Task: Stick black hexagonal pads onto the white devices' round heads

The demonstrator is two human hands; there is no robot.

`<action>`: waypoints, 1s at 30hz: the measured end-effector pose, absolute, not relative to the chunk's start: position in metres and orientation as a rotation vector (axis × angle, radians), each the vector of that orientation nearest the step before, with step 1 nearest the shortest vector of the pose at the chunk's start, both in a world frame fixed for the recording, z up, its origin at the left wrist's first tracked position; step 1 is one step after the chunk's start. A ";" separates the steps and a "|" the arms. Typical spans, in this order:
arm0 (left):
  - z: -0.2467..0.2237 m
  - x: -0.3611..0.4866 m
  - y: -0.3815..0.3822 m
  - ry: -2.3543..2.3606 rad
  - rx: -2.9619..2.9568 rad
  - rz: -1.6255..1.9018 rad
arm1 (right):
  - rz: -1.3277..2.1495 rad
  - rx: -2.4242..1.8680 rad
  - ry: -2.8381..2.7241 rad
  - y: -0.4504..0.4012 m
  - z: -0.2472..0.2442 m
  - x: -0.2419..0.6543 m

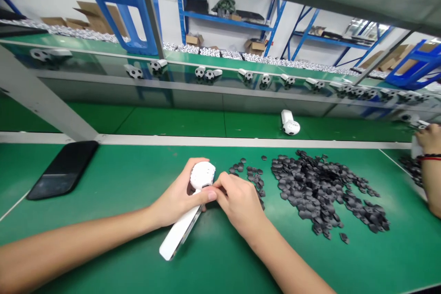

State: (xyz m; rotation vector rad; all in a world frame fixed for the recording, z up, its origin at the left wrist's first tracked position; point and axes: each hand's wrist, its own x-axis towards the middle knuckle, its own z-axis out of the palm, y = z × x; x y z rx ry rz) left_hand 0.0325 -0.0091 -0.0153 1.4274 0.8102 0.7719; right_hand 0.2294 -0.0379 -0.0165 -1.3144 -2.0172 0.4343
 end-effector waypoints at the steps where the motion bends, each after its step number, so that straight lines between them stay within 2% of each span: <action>1: -0.015 0.032 -0.008 0.795 1.404 0.766 | 0.413 -1.313 -2.043 -0.037 -0.016 0.229; 7: -0.009 0.030 0.005 0.748 1.169 0.616 | 0.627 -1.306 -2.099 -0.023 0.009 0.252; 13: 0.003 0.024 0.005 0.785 1.197 0.580 | 0.300 -1.753 -1.997 -0.002 0.007 0.314; 20: -0.003 0.023 0.010 0.810 1.103 0.663 | 0.302 -1.942 -1.993 0.006 -0.010 0.320; 25: -0.016 0.026 0.013 0.758 0.968 0.789 | 0.487 -1.773 -1.873 0.009 -0.011 0.318; 30: -0.009 0.031 0.012 0.709 0.898 0.817 | 1.055 -1.515 -1.550 -0.003 0.007 0.299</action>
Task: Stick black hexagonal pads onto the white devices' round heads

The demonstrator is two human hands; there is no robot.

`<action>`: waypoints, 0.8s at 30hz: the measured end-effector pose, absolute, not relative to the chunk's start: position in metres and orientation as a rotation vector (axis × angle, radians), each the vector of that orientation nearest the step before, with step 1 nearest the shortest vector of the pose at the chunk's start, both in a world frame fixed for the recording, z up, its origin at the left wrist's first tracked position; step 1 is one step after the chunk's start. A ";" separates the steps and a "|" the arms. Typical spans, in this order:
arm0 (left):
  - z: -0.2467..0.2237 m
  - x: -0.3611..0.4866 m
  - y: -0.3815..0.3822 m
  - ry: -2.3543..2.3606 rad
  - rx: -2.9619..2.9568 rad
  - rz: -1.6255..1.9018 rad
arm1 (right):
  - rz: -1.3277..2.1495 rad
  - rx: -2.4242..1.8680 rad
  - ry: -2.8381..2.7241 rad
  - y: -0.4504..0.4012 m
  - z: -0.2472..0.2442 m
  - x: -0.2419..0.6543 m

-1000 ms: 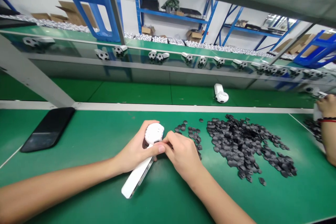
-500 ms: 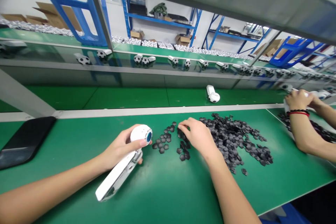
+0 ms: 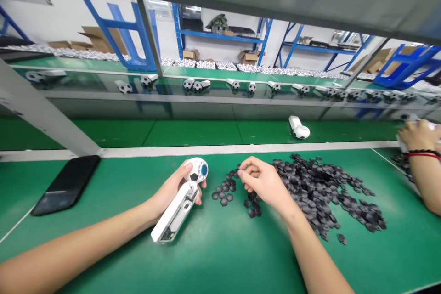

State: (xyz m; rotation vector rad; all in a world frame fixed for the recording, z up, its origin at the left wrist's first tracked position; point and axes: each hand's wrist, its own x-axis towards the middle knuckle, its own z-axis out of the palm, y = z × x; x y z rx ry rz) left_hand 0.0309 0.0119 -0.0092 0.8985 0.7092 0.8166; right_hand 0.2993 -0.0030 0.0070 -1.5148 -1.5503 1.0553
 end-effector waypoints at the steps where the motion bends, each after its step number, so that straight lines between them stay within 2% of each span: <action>1: -0.007 0.031 0.011 0.695 0.884 0.822 | 1.134 -1.482 -1.504 -0.007 0.011 0.293; 6: 0.002 0.028 0.009 0.713 0.945 0.817 | 1.268 -1.399 -1.443 -0.020 0.019 0.265; 16: 0.019 0.020 0.011 0.674 1.227 0.731 | 1.233 -1.288 -1.521 -0.028 0.019 0.262; 24: 0.030 0.016 -0.004 1.055 2.031 0.815 | 1.190 -1.191 -1.572 -0.046 0.020 0.232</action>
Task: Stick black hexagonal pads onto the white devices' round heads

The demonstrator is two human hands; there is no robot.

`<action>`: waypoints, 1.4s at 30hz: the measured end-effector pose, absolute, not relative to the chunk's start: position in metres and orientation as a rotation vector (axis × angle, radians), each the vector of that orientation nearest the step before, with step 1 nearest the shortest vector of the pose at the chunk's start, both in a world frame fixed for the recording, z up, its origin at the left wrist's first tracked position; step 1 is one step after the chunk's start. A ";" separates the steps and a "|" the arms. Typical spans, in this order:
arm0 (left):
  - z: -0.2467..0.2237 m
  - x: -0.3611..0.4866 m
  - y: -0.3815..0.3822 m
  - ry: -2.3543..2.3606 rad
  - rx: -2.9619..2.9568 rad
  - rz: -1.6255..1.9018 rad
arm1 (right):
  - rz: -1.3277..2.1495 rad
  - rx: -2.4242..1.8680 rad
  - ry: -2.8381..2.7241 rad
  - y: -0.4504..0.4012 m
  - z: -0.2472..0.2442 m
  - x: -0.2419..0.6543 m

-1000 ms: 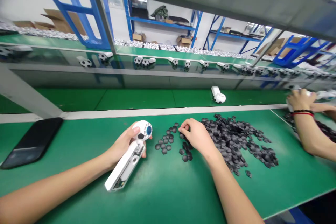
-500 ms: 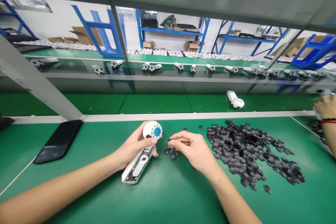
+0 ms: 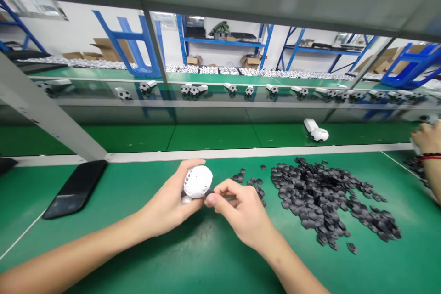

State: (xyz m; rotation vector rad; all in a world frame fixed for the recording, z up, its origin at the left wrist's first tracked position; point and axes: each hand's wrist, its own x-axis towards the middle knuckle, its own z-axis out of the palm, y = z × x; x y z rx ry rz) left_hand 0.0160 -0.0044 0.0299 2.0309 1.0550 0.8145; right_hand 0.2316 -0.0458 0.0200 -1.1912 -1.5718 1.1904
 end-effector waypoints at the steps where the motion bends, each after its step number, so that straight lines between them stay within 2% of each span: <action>1: 0.031 0.016 -0.006 1.048 2.068 0.795 | 1.182 -1.189 -1.545 -0.046 0.019 0.228; 5: 0.039 0.018 -0.014 1.027 2.077 0.678 | 1.132 -1.206 -1.461 -0.047 0.017 0.219; 9: 0.044 0.023 -0.019 1.090 1.969 0.724 | 1.096 -1.255 -1.408 -0.047 0.015 0.215; 16: 0.032 0.024 -0.012 1.041 2.070 0.685 | 1.230 -1.315 -1.453 -0.043 0.018 0.224; 22: 0.027 0.021 -0.008 0.998 2.136 0.713 | 1.160 -1.340 -1.430 -0.044 0.012 0.221; 27: 0.042 0.019 -0.005 0.927 2.069 0.637 | 0.998 -1.243 -1.666 -0.046 0.016 0.219; 31: 0.049 0.015 0.005 0.954 1.933 0.594 | 1.027 -1.233 -1.906 -0.035 0.028 0.253; 35: 0.049 0.010 0.013 0.904 1.809 0.651 | 0.539 -1.684 -1.979 -0.014 0.021 0.308; 39: 0.047 0.007 0.010 0.917 1.819 0.665 | 0.444 -1.841 -2.061 -0.001 0.003 0.337; 42: 0.039 0.007 0.007 0.965 1.994 0.882 | 0.414 -1.874 -2.080 0.001 -0.002 0.337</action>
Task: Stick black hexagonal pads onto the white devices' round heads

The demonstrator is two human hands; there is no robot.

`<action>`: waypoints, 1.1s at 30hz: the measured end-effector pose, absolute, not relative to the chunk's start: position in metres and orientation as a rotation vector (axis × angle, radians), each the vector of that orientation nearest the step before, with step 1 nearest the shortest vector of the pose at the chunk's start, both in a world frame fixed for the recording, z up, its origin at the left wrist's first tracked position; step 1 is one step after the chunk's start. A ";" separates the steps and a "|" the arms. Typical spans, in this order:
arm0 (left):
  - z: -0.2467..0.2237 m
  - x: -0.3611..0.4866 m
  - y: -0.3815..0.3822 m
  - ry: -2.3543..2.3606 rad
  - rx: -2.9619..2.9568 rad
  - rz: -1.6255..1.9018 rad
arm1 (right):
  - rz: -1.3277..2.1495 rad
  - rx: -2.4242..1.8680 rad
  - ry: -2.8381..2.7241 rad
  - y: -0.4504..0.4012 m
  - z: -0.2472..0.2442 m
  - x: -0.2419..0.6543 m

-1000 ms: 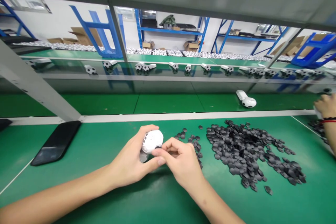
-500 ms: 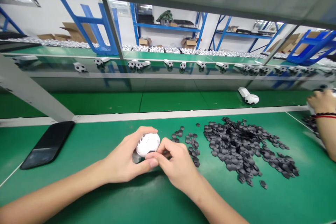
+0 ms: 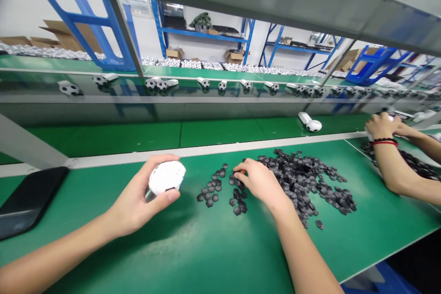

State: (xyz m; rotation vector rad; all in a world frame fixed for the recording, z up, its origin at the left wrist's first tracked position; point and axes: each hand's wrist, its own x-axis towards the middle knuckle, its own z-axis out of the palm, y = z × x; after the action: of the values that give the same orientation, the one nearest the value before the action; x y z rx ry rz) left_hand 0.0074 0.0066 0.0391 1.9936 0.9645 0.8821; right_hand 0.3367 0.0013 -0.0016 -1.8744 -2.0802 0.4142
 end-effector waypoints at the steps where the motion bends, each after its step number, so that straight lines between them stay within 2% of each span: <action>1: 0.035 0.008 0.006 0.950 2.067 0.962 | 0.408 -1.877 -2.082 0.001 -0.001 0.335; 6: 0.011 0.005 0.016 0.797 2.390 1.080 | 0.417 -1.865 -2.074 0.003 0.001 0.329; 12: -0.007 -0.005 0.017 0.961 2.598 1.038 | 0.274 -1.768 -1.865 0.006 0.001 0.316; 15: -0.013 -0.003 0.008 1.058 2.526 0.965 | 0.442 -1.671 -1.744 -0.001 0.006 0.298; 21: -0.010 0.017 -0.013 1.156 1.999 0.932 | 1.069 -1.398 -1.502 -0.034 0.021 0.250; 24: -0.006 0.024 -0.018 1.122 1.844 0.916 | 1.227 -1.253 -1.470 -0.045 0.020 0.233; 28: -0.003 0.022 -0.020 1.055 1.869 0.859 | 1.262 -1.230 -1.453 -0.051 0.017 0.222; 33: 0.001 0.017 -0.018 0.994 1.930 0.753 | 1.091 -1.321 -1.511 -0.052 0.017 0.216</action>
State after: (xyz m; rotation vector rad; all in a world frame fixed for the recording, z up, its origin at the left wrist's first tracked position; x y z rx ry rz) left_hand 0.0172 -0.0181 0.0011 1.9298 0.9943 0.7532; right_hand 0.2155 -0.0520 0.0174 -1.3210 -1.5105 1.0910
